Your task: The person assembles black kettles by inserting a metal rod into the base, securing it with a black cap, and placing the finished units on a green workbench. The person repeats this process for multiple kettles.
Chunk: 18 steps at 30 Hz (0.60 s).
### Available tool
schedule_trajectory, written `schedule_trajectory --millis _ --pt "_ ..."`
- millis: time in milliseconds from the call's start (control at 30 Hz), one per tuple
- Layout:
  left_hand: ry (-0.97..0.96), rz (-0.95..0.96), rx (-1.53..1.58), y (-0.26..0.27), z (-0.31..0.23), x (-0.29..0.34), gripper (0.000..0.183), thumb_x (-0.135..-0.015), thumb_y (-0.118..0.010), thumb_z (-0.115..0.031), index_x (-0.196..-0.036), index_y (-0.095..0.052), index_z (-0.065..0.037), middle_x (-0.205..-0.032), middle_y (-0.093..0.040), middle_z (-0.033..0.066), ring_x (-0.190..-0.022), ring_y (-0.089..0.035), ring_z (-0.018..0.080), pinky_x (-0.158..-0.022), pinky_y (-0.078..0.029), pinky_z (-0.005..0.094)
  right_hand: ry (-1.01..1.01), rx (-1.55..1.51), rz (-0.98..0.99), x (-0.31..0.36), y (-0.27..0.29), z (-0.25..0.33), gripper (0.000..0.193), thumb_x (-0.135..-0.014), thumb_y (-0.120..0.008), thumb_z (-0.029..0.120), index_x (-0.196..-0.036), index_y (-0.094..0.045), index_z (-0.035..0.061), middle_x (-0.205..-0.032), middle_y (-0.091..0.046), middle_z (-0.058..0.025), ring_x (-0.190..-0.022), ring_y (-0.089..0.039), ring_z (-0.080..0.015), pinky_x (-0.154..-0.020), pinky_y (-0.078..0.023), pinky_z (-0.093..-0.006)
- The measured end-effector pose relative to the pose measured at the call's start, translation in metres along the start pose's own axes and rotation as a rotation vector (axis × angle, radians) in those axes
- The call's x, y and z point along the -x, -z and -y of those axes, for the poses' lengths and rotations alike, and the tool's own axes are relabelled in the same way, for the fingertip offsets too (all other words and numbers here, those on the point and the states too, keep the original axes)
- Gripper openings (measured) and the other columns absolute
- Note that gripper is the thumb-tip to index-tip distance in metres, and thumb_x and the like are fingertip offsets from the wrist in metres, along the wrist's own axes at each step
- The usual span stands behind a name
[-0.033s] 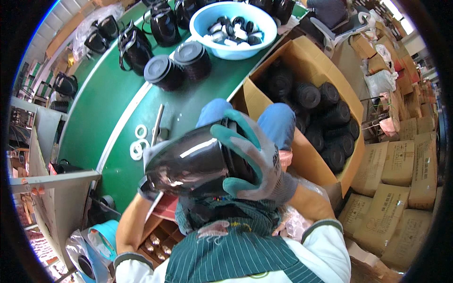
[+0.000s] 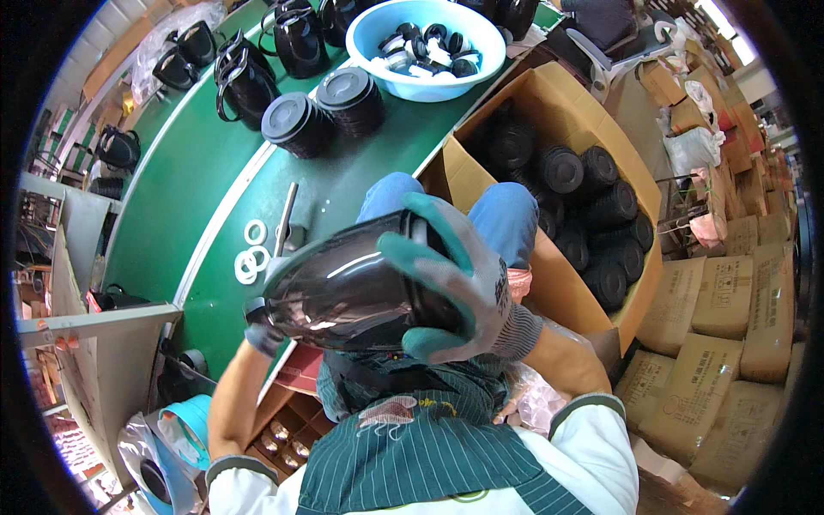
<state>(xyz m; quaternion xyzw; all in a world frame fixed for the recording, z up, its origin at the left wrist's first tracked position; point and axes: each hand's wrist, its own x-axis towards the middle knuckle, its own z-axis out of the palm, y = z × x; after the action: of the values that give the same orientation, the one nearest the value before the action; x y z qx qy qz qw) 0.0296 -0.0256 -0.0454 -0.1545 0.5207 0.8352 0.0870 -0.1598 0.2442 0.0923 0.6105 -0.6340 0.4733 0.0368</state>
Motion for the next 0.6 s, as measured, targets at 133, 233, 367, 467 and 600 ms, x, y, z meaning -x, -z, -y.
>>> schedule_trajectory --millis 133,233,367,467,600 --pt "0.146 0.151 0.406 -0.027 0.004 0.004 0.069 -0.104 -0.062 -0.021 -0.163 -0.027 -0.009 -0.164 -0.037 0.0180 -0.141 -0.051 0.0333 -0.118 -0.043 0.0512 0.210 -0.020 0.025 -0.004 -0.004 0.011 0.081 -0.077 -0.072 0.076 -0.136 -0.067 0.0196 -0.147 -0.052 -0.0302 -0.131 -0.055 -0.0505 -0.108 -0.043 -0.0653" --pt "0.109 0.102 0.466 -0.034 0.011 0.003 0.071 -0.103 -0.064 -0.020 -0.163 -0.028 -0.009 -0.163 -0.038 0.0178 -0.141 -0.051 0.0321 -0.117 -0.045 0.0480 0.195 -0.035 0.084 -0.015 0.001 0.017 0.075 -0.082 -0.070 0.072 -0.134 -0.068 0.0166 -0.147 -0.051 -0.0291 -0.131 -0.054 -0.0498 -0.108 -0.043 -0.0618" --pt "-0.251 -0.221 -0.231 -0.029 -0.009 0.005 0.063 -0.089 -0.079 -0.029 -0.143 -0.058 -0.005 -0.137 -0.065 0.0152 -0.117 -0.068 0.0265 -0.103 -0.055 0.0412 -0.134 -0.268 -0.069 -0.003 -0.012 -0.018 0.072 -0.096 -0.064 0.056 -0.145 -0.053 0.0052 -0.143 -0.049 -0.0273 -0.126 -0.056 -0.0437 -0.107 -0.045 -0.0487" --pt "-0.948 -0.476 -1.276 -0.054 -0.072 0.013 0.034 -0.082 -0.078 -0.028 -0.109 -0.079 -0.006 -0.106 -0.078 0.0122 -0.093 -0.076 0.0264 -0.090 -0.059 0.0417 -0.774 -0.694 -0.040 0.033 -0.037 -0.044 0.062 -0.110 -0.046 0.048 -0.149 -0.046 -0.0010 -0.139 -0.057 -0.0160 -0.124 -0.058 -0.0230 -0.105 -0.047 -0.0356" --pt "-0.974 -0.350 -1.343 -0.040 -0.073 0.014 0.032 -0.082 -0.074 -0.019 -0.110 -0.077 -0.003 -0.106 -0.077 0.0144 -0.095 -0.075 0.0273 -0.091 -0.058 0.0361 -1.079 -1.008 0.160 0.071 -0.042 -0.088 0.061 -0.111 -0.048 0.031 -0.161 -0.026 0.0035 -0.157 -0.044 -0.0132 -0.137 -0.050 -0.0218 -0.118 -0.040 -0.0378"
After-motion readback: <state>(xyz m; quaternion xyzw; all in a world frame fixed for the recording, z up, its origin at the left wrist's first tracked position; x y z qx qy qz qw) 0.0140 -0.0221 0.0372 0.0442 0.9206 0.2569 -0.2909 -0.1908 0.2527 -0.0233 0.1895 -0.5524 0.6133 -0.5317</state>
